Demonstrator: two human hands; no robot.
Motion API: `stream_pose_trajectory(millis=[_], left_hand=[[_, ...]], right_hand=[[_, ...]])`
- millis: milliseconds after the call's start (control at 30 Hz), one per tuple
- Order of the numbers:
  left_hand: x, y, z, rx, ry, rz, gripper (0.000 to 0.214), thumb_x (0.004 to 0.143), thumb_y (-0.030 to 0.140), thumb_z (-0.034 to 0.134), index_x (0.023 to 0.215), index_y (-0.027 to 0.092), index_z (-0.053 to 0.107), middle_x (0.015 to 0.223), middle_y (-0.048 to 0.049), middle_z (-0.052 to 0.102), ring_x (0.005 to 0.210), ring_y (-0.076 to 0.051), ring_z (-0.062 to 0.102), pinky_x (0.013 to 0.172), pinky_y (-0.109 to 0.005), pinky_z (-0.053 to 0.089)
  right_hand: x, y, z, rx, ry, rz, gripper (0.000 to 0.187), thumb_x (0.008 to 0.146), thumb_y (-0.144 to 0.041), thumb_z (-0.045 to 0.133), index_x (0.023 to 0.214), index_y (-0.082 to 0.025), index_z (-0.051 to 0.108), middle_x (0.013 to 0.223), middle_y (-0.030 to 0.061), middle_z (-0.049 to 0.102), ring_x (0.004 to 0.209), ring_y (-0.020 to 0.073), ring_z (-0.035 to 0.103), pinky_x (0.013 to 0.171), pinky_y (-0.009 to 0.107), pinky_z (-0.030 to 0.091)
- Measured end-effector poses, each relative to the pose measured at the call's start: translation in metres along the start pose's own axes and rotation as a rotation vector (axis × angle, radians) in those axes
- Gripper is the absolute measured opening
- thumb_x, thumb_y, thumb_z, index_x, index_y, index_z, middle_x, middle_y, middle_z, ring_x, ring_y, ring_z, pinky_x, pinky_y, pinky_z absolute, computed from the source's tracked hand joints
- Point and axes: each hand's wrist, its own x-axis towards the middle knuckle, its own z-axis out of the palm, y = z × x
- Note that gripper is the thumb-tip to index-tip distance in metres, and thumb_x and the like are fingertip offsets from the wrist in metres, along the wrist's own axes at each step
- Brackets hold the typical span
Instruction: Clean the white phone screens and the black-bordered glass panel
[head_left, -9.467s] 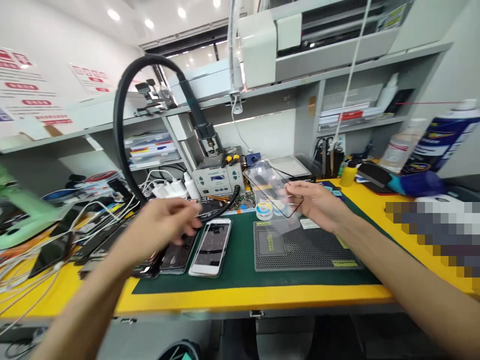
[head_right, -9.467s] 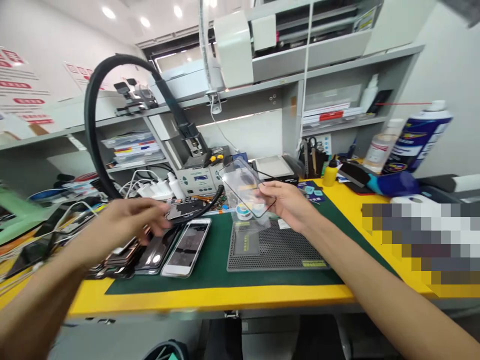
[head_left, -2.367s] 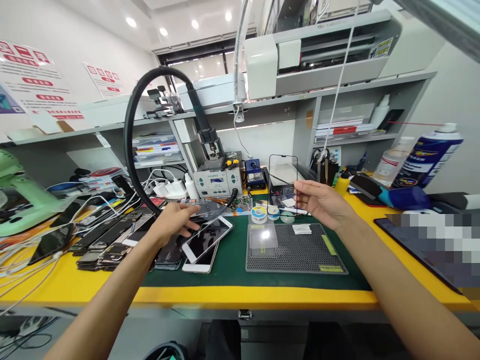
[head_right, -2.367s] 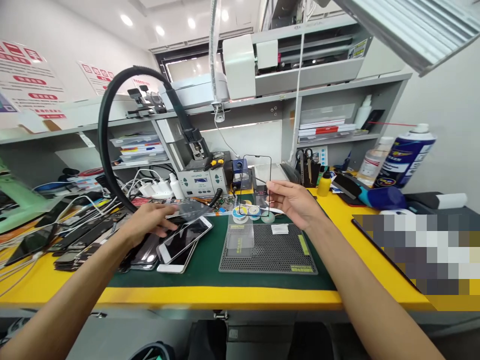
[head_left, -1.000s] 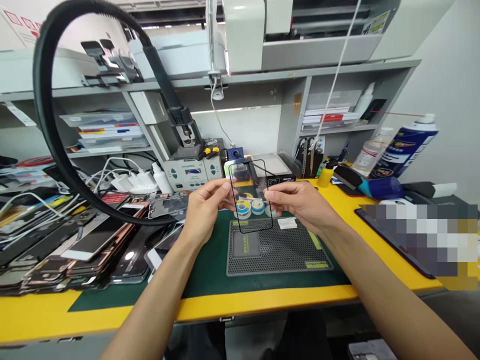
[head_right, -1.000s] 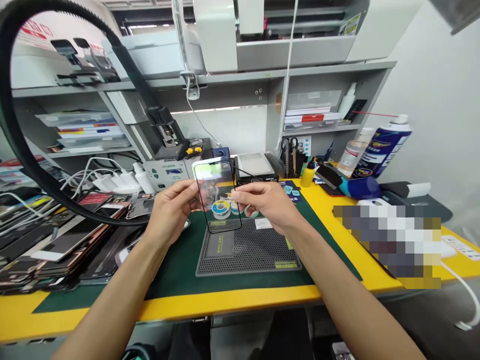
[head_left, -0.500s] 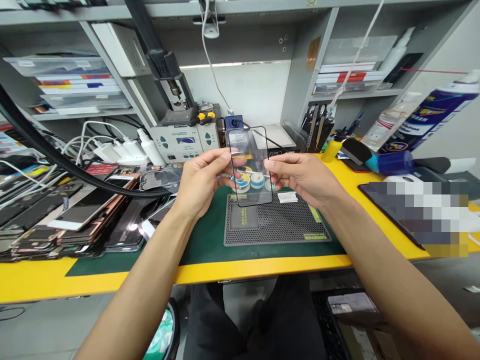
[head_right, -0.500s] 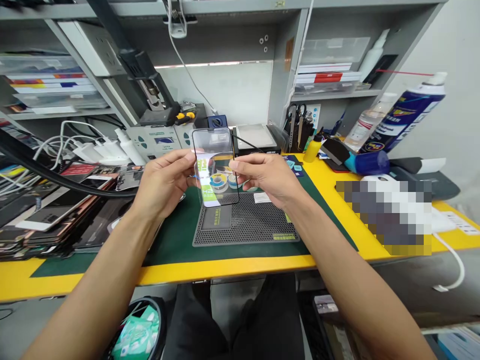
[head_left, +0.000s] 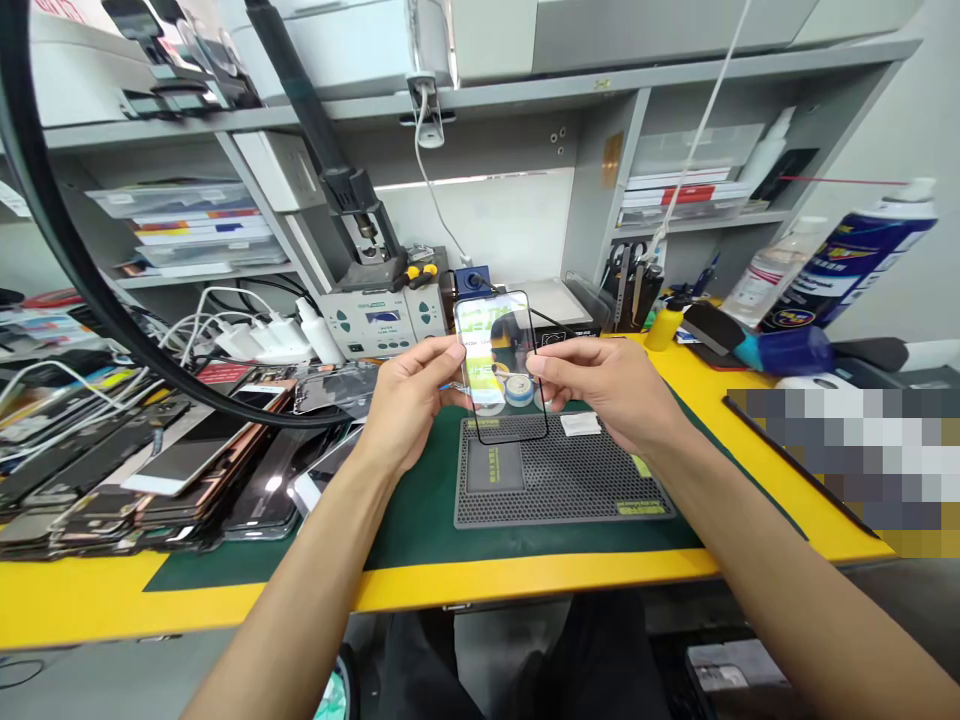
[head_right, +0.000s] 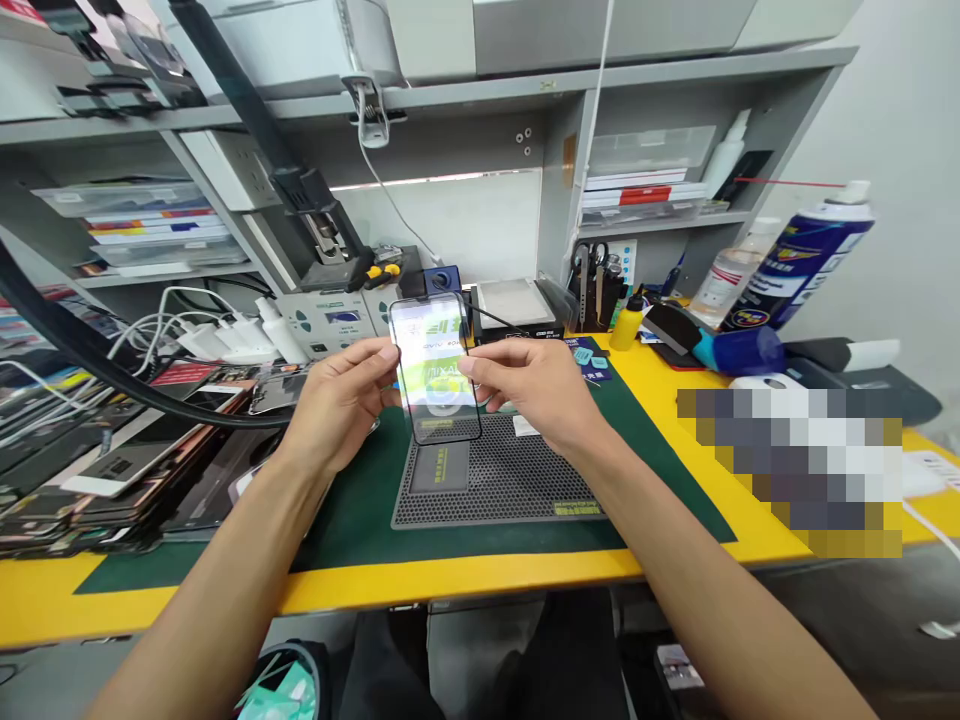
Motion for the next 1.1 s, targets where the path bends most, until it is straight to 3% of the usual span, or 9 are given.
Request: stream_pose_trajectory(millis=[333,667,1100], left_hand=[[0.0,-0.0005,0.0002,-0.01,-0.012,-0.007,0.026,0.086,0.035,0.077,0.107,0.02,0.079,0.103,-0.0086,0.079,0.084,-0.021,0.071,0.058,-0.026,0.057],[-0.0021,0.0026,0.0005,-0.024,-0.044,-0.024,0.033,0.087,0.037,0.075,0.112,0.015,0.076,0.106,-0.0125,0.078,0.08,-0.021,0.073,0.062,-0.03,0.06],[-0.0046,0.0042,0.0031,-0.007,0.028,0.029,0.027,0.082,0.034,0.082,0.102,0.016,0.079,0.1,-0.0106,0.08,0.075,-0.02,0.071,0.06,-0.03,0.059]], right_hand=[[-0.0012,-0.0016,0.0023,-0.027,0.035,-0.012,0.028,0.067,-0.04,0.092,0.081,-0.017,0.083,0.062,0.0053,0.069,0.056,0.0156,0.061,0.052,0.03,0.054],[-0.0013,-0.0003,0.0009,-0.08,0.024,-0.044,0.027,0.072,-0.041,0.089,0.085,-0.018,0.084,0.064,0.0045,0.07,0.055,0.0142,0.06,0.051,0.029,0.053],[-0.0061,-0.0076,0.0033,-0.13,0.023,-0.071,0.026,0.075,-0.039,0.085,0.09,-0.018,0.083,0.063,0.0035,0.07,0.053,0.0138,0.059,0.054,0.03,0.054]])
